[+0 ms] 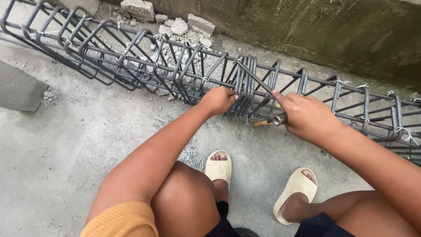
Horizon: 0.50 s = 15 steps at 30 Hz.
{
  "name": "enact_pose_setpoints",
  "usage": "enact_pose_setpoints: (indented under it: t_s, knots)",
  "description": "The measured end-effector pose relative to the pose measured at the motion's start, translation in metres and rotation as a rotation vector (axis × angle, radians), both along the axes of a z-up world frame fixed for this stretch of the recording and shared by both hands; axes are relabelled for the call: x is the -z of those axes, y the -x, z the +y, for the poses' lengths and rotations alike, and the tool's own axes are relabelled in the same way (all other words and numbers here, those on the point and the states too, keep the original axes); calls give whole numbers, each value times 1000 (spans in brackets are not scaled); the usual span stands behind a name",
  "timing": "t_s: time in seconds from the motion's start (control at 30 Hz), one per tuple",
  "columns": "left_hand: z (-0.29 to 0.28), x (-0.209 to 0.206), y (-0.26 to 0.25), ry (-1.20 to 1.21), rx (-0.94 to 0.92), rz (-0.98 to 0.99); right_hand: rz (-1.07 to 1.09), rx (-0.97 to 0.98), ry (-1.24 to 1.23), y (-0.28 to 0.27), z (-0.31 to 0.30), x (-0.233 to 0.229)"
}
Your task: Tying steel rebar intersections using wire and a manual twisting tool
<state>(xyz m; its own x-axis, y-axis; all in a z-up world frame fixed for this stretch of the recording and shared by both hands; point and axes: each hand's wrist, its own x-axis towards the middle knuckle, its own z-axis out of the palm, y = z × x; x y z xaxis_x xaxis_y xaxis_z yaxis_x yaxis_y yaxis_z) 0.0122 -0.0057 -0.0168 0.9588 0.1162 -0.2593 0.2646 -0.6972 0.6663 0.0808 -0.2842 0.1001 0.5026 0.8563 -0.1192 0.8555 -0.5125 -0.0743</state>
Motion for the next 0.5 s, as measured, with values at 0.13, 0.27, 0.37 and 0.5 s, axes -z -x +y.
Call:
enact_pose_setpoints:
  t_s: [0.13,0.27,0.37,0.5]
  knots:
    - [-5,-1,-4,-36,49,-5,-312,-187,185,18,29,-32]
    - [-7,-19,2,-1,42,-24,-181,-185,373,-1,79,-113]
    - [-8,-3,-6,-30,33,-17,-221,-168,500,-30,133,-150]
    - [-12,-1,-8,-51,33,-12,-235,-240,208,-157,226,-52]
